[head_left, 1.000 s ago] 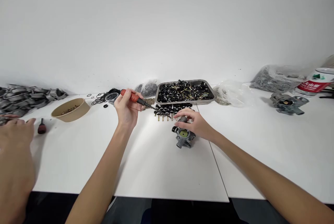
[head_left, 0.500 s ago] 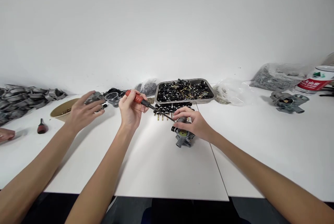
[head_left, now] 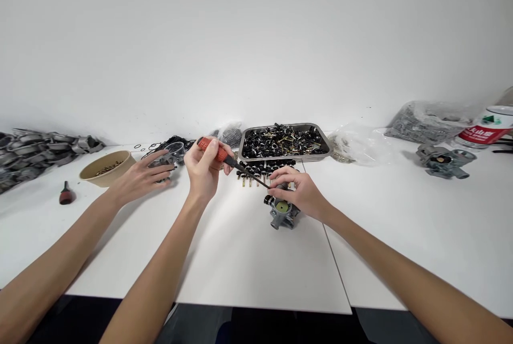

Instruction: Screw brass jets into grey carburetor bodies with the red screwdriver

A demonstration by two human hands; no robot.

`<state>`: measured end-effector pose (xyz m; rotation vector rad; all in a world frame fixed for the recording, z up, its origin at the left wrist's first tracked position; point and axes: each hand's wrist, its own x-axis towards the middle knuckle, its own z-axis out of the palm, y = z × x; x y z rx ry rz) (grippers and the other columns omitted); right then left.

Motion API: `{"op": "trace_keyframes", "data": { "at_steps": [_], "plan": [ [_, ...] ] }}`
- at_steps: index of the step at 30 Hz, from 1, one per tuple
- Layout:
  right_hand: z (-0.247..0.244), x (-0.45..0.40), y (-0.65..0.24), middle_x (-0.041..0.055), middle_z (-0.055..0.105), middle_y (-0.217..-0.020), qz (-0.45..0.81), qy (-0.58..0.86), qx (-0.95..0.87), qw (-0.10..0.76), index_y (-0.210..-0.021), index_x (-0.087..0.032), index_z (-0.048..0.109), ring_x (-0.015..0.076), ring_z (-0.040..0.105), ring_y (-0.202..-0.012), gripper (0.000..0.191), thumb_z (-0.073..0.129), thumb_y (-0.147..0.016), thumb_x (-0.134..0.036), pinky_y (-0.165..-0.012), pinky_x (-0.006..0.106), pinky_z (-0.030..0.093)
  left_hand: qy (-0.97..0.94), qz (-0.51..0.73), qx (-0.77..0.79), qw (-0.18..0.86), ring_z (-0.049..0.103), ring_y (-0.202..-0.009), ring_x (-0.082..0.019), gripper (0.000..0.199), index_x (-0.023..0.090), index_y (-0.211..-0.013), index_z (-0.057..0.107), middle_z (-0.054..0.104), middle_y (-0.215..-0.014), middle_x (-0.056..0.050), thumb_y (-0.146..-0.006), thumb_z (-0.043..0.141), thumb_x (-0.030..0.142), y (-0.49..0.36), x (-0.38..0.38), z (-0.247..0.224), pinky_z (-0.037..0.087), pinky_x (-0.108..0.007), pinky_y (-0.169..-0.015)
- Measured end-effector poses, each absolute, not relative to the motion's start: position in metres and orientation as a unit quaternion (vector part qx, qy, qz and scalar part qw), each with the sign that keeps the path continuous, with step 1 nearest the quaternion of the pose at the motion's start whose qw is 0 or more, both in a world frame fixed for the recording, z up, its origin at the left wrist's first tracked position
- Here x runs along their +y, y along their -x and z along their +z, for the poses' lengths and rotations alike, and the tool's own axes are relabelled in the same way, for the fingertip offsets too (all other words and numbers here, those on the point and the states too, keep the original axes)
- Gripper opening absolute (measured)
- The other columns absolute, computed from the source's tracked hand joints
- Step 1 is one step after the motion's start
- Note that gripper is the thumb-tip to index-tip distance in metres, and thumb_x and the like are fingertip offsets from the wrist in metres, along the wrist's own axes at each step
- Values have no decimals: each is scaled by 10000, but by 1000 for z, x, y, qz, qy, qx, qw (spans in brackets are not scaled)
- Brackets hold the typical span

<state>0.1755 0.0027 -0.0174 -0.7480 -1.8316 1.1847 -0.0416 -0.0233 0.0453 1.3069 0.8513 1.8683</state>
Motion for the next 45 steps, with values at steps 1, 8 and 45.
{"op": "trace_keyframes", "data": {
  "at_steps": [1, 8, 45],
  "plan": [
    [-18, 4, -176, 69, 621, -1049, 469, 300, -723, 410, -754, -221, 750, 219, 583, -948, 185, 785, -740, -401, -826, 374, 493, -524, 712, 323, 337, 493, -371, -94, 232, 167, -761, 583, 650, -659, -36, -799, 687, 370, 40, -23, 50, 401, -236, -369],
    [-18, 14, -183, 78, 630, -1054, 520, 287, -657, 464, -745, -217, 763, 224, 594, -940, 225, 834, -674, -419, -766, 366, 512, -647, 585, 302, 385, 560, -429, -139, 186, 119, -772, 633, 657, -706, -88, -697, 777, 210, 12, -24, 116, 456, -278, -378],
    [-6, -1, -193, 68, 438, -1242, 318, 188, -904, 214, -1190, -274, 574, 255, 483, -1104, 571, 845, -690, -326, -875, 357, 480, -734, 452, 315, 397, 574, -470, -160, 150, 153, -736, 691, 657, -691, -68, -647, 812, 153, -9, -45, 131, 439, -266, -351]
  ]
}}
